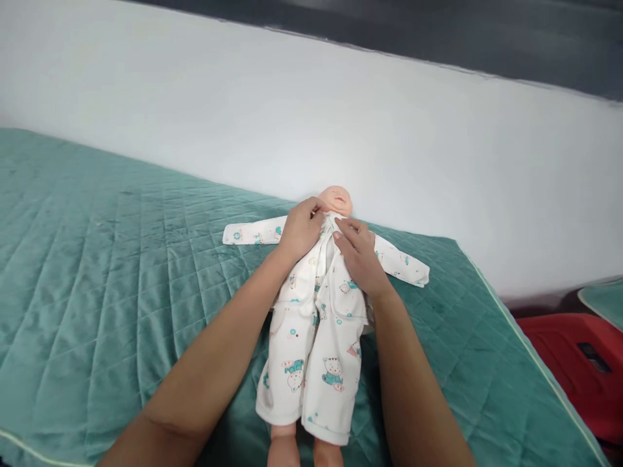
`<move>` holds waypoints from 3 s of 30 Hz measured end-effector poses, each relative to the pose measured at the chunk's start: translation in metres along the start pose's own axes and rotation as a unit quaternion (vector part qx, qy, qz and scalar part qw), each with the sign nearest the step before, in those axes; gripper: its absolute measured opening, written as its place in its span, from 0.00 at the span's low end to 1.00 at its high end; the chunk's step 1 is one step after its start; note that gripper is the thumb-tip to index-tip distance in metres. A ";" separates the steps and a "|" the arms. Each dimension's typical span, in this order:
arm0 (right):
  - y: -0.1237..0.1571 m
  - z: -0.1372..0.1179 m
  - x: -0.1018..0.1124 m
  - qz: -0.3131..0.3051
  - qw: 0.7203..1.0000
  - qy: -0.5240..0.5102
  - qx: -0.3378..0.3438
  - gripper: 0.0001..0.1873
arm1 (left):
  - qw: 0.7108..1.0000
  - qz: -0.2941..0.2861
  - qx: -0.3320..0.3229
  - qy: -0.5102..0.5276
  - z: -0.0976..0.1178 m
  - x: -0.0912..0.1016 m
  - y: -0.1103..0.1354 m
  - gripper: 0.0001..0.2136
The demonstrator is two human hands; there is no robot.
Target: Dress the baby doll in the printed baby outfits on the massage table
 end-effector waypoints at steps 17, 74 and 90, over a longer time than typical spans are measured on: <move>0.042 -0.017 0.008 0.126 0.990 -0.052 -0.046 0.20 | 0.980 -0.162 0.062 0.098 -0.007 0.004 0.040 0.08; 0.039 -0.013 -0.003 -0.003 0.982 -0.153 -0.114 0.21 | 0.945 -0.200 0.126 0.227 0.009 -0.009 0.044 0.10; 0.039 -0.020 -0.004 -0.013 0.988 -0.116 -0.102 0.17 | 0.979 -0.189 0.066 0.027 0.021 0.002 0.044 0.10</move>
Point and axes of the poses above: each hand's wrist, its own y-axis away from the middle knuckle, its own x-axis out of the back of the hand, z = x × y, the point moved 9 cm from there along -y, towards the middle knuckle, and after that the axes turned 11 degrees about -y, right-handed, at the moved point
